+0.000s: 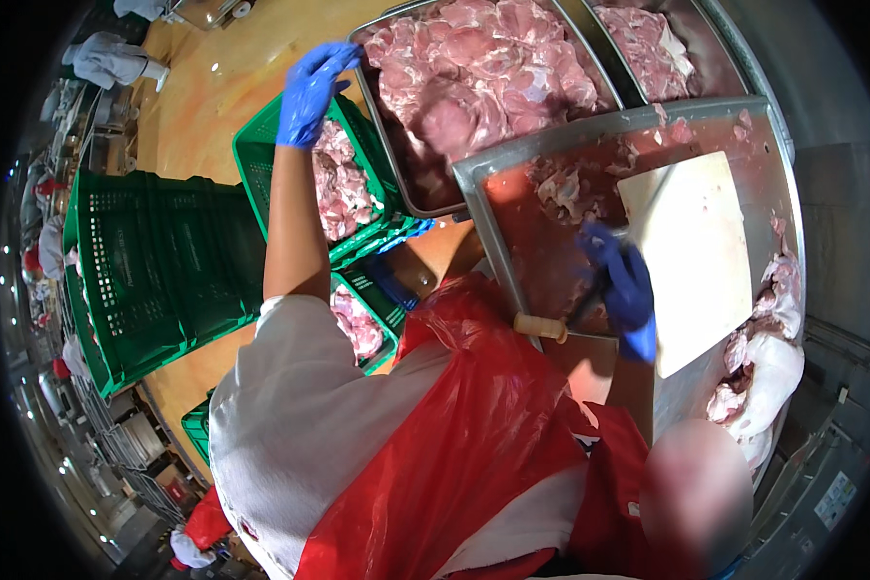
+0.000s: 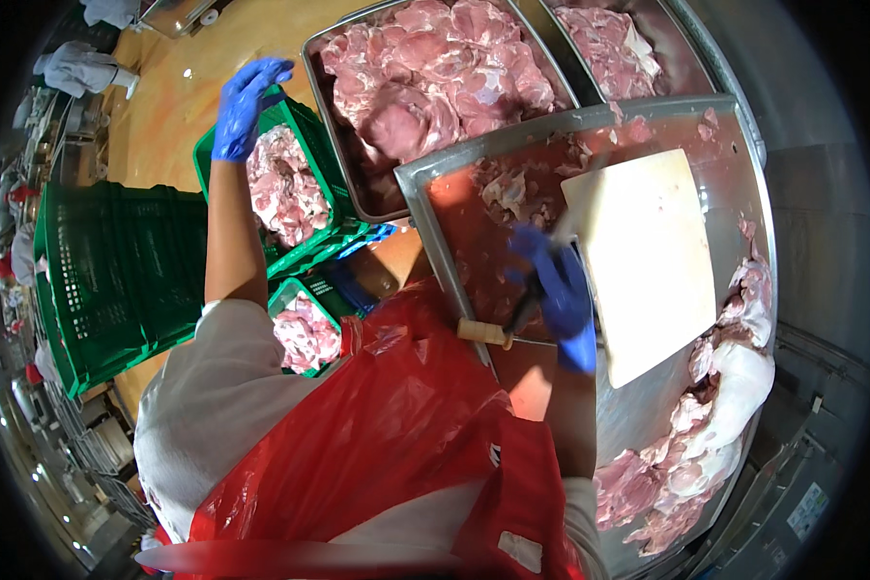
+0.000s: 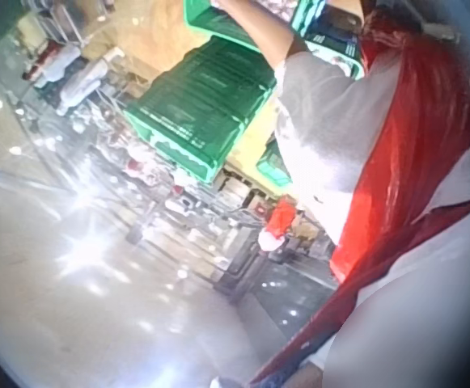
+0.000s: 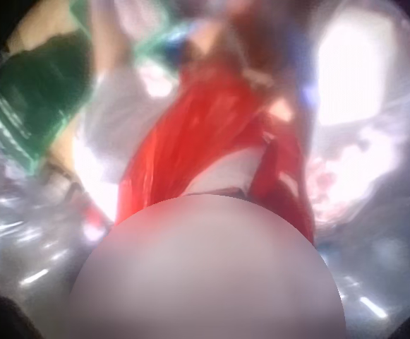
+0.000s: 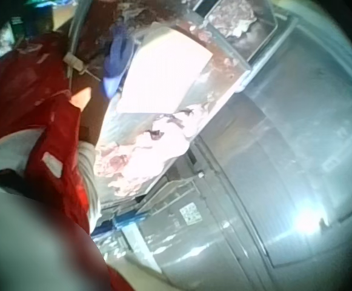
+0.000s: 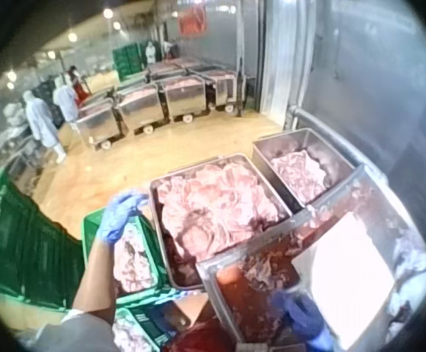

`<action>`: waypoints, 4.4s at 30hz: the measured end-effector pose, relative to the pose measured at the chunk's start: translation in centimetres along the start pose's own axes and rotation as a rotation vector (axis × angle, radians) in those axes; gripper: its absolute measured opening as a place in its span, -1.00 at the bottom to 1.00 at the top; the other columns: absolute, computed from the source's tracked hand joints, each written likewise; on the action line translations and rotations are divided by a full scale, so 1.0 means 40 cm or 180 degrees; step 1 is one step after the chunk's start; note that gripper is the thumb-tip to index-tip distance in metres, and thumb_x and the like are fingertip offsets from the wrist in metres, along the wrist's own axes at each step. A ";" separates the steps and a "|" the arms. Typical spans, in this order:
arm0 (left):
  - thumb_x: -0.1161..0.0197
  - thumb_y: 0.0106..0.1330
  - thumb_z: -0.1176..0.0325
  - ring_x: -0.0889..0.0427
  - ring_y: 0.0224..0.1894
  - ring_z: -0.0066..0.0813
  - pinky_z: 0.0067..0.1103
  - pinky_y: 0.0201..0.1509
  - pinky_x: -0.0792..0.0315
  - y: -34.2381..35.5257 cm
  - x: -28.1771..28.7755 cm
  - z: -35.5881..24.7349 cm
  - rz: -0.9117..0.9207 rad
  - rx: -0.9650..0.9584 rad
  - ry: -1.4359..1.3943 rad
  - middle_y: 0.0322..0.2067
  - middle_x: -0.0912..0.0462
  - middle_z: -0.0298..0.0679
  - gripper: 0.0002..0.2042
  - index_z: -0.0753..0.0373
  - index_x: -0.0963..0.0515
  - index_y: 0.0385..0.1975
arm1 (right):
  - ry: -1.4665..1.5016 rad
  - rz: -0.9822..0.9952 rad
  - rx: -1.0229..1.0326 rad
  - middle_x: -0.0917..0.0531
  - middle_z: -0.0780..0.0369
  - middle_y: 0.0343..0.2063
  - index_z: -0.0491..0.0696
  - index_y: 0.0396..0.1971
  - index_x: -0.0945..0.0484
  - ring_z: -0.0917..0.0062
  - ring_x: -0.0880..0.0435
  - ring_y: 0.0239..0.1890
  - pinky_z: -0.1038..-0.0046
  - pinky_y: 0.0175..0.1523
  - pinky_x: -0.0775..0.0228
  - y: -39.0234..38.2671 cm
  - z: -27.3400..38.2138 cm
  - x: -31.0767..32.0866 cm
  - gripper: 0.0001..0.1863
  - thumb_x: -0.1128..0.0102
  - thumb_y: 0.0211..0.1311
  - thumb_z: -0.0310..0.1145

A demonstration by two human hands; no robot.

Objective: The person cuts large pieces of raw meat on a metal table using a knife, places the cut pieces into green crates, and weighs portions on a digital scale.

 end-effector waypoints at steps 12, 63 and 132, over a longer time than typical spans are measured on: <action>-0.17 0.32 0.55 -0.65 -0.11 -0.48 -0.57 0.07 -0.49 -0.452 -0.850 -0.233 0.3675 -0.1532 0.0484 -0.18 -0.70 -0.20 -0.81 0.38 -0.65 -0.13 | 0.0919 -0.3491 0.1193 -0.68 0.10 -0.22 -0.08 -0.17 -0.50 0.34 -0.70 -0.14 0.20 0.03 -0.56 -0.935 -0.086 0.321 -0.78 -0.10 0.45 -0.22; -0.46 -0.04 -0.16 -0.15 0.34 0.33 -0.04 0.41 -0.06 -1.575 -1.635 0.078 0.4111 -0.3342 0.2121 0.29 -0.17 0.33 -0.03 0.11 -0.22 0.40 | 0.0080 -0.5032 0.0501 -0.56 0.38 -0.29 -0.06 0.05 -0.52 0.71 -0.47 -0.25 0.54 -0.08 -0.43 -1.793 -0.482 0.700 -0.69 -0.12 0.46 -0.21; -0.36 0.05 0.47 -0.54 -0.43 -0.18 -0.34 -0.34 -0.42 -2.046 -1.190 0.116 0.2180 -0.1905 0.0629 -0.50 -0.47 -0.14 -0.81 0.27 -0.56 -0.33 | -0.3946 -0.1154 -0.0043 -0.61 -0.14 -0.31 -0.14 -0.12 -0.37 -0.08 -0.59 -0.19 -0.03 -0.14 -0.39 -1.484 -0.438 0.614 -0.71 0.17 0.45 -0.21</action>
Point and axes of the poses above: each hand's wrist, its own y-axis towards the middle knuckle, its own x-axis out of the back of the hand, z = x × y, the point moved 6 cm from there along y, towards the middle knuckle
